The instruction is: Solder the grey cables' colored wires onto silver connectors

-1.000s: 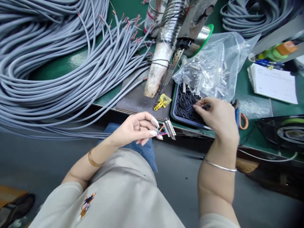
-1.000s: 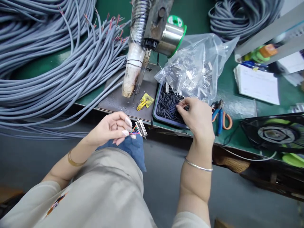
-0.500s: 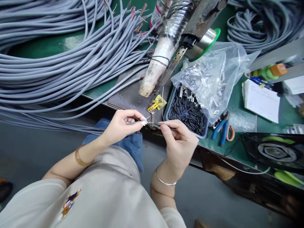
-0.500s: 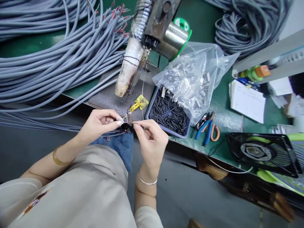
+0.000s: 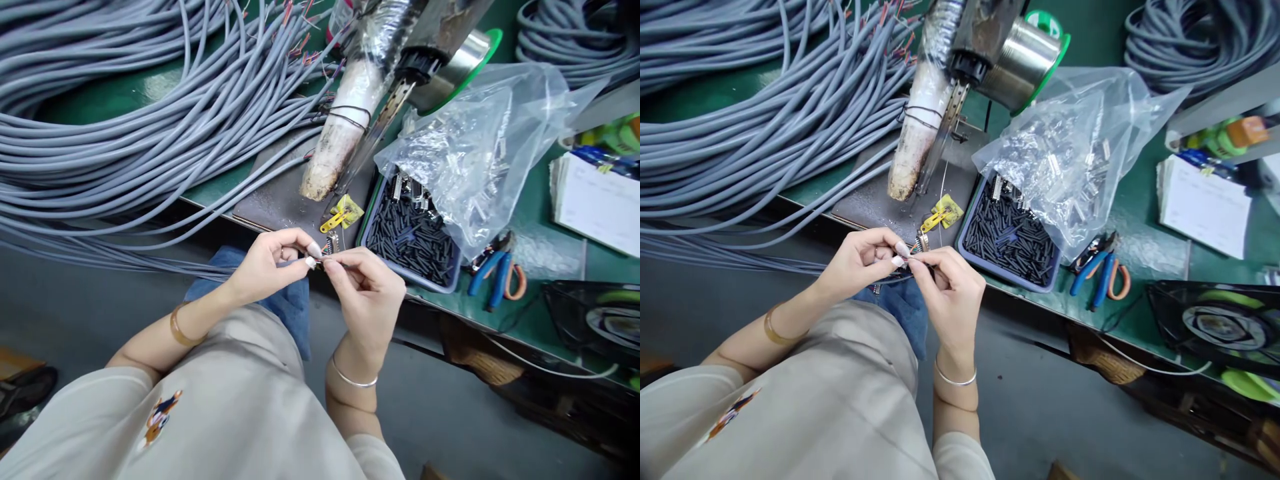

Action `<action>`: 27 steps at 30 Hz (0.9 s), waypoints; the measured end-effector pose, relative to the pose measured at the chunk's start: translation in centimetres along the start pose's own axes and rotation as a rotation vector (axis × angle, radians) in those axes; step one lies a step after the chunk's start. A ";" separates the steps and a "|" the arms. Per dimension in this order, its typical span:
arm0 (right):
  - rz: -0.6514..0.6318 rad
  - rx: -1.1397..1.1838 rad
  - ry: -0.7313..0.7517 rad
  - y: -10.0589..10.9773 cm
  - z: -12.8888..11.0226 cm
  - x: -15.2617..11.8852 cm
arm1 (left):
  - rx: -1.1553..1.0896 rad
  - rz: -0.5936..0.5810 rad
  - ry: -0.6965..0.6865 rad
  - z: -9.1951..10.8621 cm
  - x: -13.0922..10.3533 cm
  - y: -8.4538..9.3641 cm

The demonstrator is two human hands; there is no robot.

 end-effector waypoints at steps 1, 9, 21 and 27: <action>0.004 -0.041 0.041 -0.1 -0.3 -0.2 | -0.066 -0.026 0.010 -0.2 0.0 0.0; 0.245 -0.081 -0.074 2.0 1.1 -1.3 | -0.240 -0.153 0.115 -1.0 -0.5 0.1; -0.065 0.141 -0.200 -0.2 1.4 0.1 | 0.073 -0.089 -0.062 0.6 -0.9 -0.5; 0.412 0.174 -0.014 1.7 0.4 -0.6 | -0.036 0.115 0.006 0.4 0.0 0.7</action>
Point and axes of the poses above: each hand's wrist, its own x-axis towards the middle knuckle, its own y-axis out of the back of the hand, z = x × y, the point moved 5 cm from there along x, towards the middle knuckle, and after that the axes turned 13 degrees about -x, right-handed, at the moved point
